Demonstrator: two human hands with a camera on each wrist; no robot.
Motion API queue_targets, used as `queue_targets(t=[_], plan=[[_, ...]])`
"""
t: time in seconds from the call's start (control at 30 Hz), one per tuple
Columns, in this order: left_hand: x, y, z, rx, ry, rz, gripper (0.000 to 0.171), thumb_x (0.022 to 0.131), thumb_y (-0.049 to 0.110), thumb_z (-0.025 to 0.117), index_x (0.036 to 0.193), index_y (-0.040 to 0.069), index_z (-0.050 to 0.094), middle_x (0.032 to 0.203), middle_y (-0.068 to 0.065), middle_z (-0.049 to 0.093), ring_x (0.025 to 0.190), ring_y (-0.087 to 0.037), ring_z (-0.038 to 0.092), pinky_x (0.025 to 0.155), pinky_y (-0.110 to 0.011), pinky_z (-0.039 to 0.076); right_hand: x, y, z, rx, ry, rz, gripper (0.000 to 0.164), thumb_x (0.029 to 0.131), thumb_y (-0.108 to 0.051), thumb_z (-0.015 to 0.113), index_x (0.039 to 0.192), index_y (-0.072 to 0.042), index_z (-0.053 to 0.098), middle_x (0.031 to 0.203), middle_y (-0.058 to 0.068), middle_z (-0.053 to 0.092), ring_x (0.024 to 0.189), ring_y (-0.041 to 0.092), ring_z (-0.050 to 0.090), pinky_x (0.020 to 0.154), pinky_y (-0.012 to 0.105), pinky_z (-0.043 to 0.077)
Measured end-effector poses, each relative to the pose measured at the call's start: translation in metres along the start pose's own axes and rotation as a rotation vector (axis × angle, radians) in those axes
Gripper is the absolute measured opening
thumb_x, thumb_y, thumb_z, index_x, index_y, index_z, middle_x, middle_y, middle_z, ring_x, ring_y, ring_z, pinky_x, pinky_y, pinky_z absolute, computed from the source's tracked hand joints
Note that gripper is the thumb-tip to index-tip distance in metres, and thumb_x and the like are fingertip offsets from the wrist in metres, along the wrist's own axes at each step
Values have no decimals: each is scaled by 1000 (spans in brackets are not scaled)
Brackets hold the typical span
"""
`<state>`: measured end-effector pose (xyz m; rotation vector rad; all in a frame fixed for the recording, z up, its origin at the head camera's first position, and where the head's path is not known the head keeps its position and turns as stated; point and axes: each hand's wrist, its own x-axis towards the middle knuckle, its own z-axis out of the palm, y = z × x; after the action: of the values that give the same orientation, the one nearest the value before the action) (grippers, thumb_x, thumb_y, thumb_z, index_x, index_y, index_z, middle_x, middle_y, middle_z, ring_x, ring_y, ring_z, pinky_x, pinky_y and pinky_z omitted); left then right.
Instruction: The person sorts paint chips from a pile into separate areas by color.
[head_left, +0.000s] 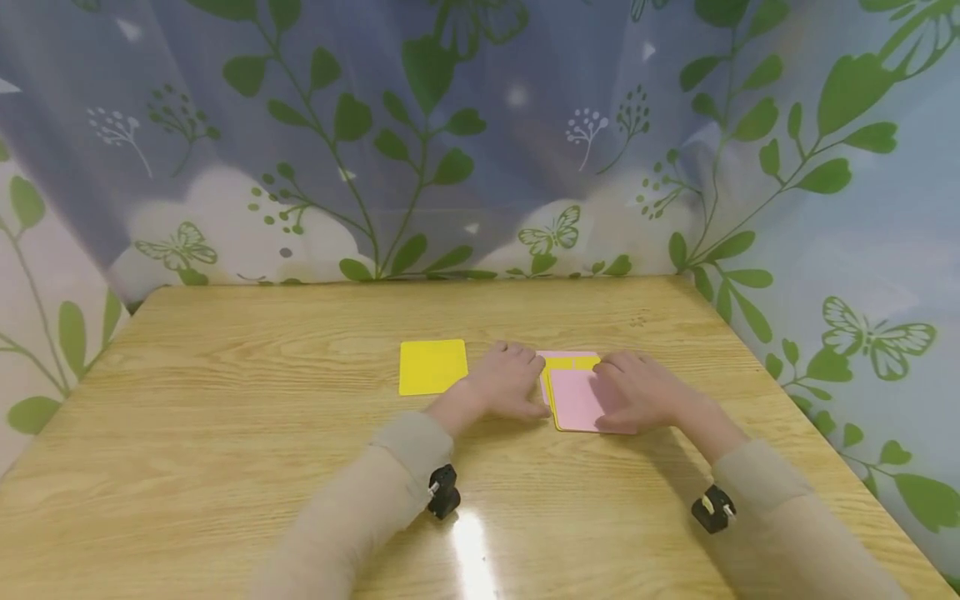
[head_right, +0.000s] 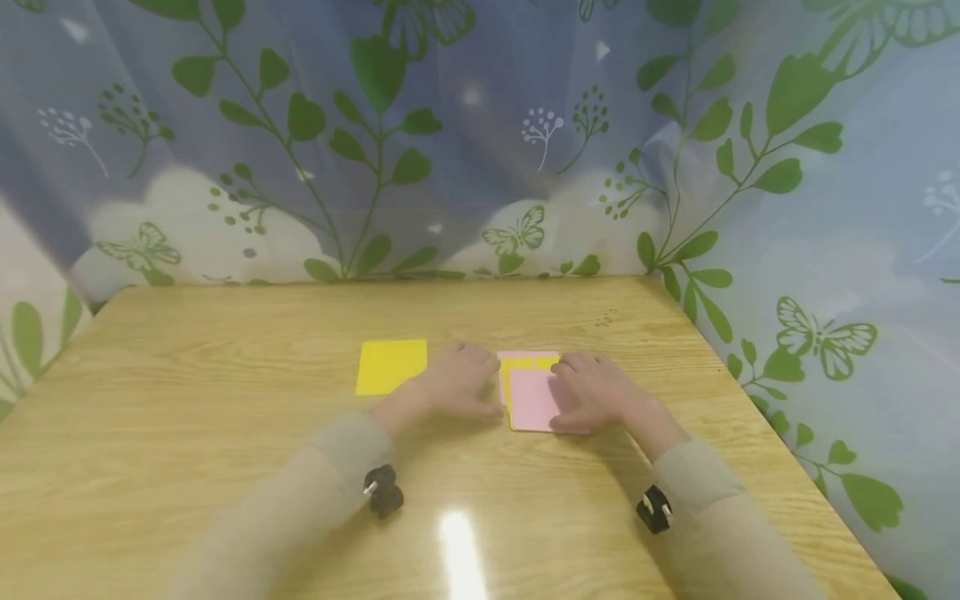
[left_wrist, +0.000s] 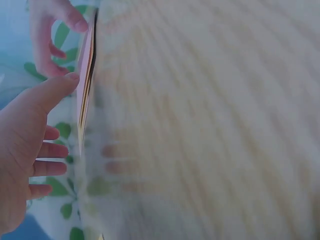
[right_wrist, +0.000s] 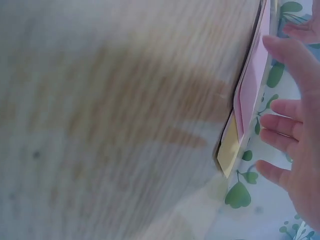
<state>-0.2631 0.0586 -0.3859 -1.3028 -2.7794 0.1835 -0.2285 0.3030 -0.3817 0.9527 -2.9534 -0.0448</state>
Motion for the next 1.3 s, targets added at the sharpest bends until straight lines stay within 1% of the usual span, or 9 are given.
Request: queue_targets(t=[0.13,0.27,0.4,0.57,0.73,0.93,1.1,1.2,1.3], plan=[[6,13,1,19,3,19,62,78,68,50,107,14,53,103,-1,52,104,-20,49,91,-37,36,-7,0,1,0,-6,-10,74,71,-51,69,119,3,52,119,19,51,111,35,47,89,52,40],[11,23,4,27,-9,12,70,75,74,48,111,13,53,104,-1,51,101,-18,46,89,-35,35,-11,0,3,19,-11,-14,73,70,-50,69,119,2,52,120,19,50,112,36,46,87,54,40],[16,29,6,32,-40,-11,78,73,78,45,116,13,52,107,-1,49,103,-17,45,89,-35,34,-11,3,6,35,0,-20,72,70,-49,70,118,1,52,120,18,50,112,37,46,85,54,41],[20,31,6,15,-86,-33,83,72,79,44,124,14,49,116,-3,50,109,-18,43,96,-36,33,-10,7,9,55,-3,-17,72,70,-49,70,118,2,52,122,20,49,114,38,45,87,54,40],[23,31,8,-18,-109,-19,84,73,79,44,128,14,47,119,-3,50,110,-17,43,98,-36,31,-11,8,10,72,-16,-5,73,70,-48,70,119,2,51,124,21,48,115,39,45,89,54,40],[26,32,9,-51,-98,-22,88,73,77,48,135,14,43,124,-5,48,115,-19,41,101,-38,29,-12,8,10,105,-29,20,77,70,-50,70,124,2,50,128,21,46,118,39,42,93,56,36],[27,31,10,-103,-95,-38,92,73,74,50,142,15,34,134,-8,43,124,-22,37,106,-44,23,-12,8,9,118,-33,18,84,72,-57,68,127,3,47,130,21,45,119,38,42,93,55,36],[26,29,10,-141,-75,-44,92,74,72,51,143,15,33,136,-9,41,126,-24,35,107,-46,21,-10,7,7,128,-40,24,87,72,-59,66,130,3,45,134,22,42,121,39,40,94,55,35],[24,26,8,-173,-44,-45,90,74,71,52,142,15,35,134,-8,41,126,-24,36,106,-48,22,-7,5,4,145,-34,21,89,72,-58,67,130,4,44,135,24,40,122,40,39,96,55,34]])
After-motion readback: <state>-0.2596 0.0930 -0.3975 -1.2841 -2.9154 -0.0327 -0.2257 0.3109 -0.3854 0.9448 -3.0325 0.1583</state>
